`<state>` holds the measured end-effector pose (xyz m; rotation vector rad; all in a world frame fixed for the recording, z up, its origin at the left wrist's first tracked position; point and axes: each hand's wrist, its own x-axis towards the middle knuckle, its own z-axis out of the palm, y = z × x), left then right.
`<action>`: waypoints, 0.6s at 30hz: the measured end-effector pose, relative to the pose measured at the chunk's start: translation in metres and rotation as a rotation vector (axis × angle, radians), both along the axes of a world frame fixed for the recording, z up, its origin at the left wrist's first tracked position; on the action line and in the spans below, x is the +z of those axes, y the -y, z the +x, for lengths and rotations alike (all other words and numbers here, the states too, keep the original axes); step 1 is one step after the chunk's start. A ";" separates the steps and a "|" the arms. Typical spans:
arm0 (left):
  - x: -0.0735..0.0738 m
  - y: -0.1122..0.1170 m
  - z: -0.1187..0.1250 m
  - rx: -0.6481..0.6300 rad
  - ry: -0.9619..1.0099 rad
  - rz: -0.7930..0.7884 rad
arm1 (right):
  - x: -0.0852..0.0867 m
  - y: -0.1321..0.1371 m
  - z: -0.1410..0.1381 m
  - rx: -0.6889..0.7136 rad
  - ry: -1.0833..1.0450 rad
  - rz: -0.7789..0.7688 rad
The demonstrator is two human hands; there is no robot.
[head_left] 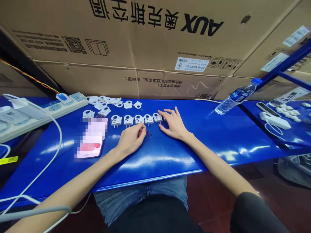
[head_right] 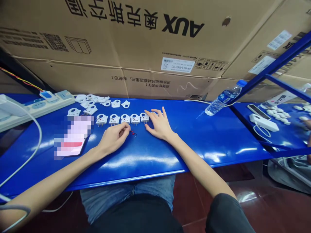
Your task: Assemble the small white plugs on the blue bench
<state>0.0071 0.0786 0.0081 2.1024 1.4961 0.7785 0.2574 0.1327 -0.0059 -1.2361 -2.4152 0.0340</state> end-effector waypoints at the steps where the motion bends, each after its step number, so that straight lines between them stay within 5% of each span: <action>1: 0.000 0.000 0.000 0.004 -0.001 -0.005 | 0.000 0.000 0.000 0.000 -0.003 -0.002; 18: -0.004 0.001 0.002 0.039 -0.134 0.130 | 0.008 0.004 -0.003 0.018 -0.156 0.119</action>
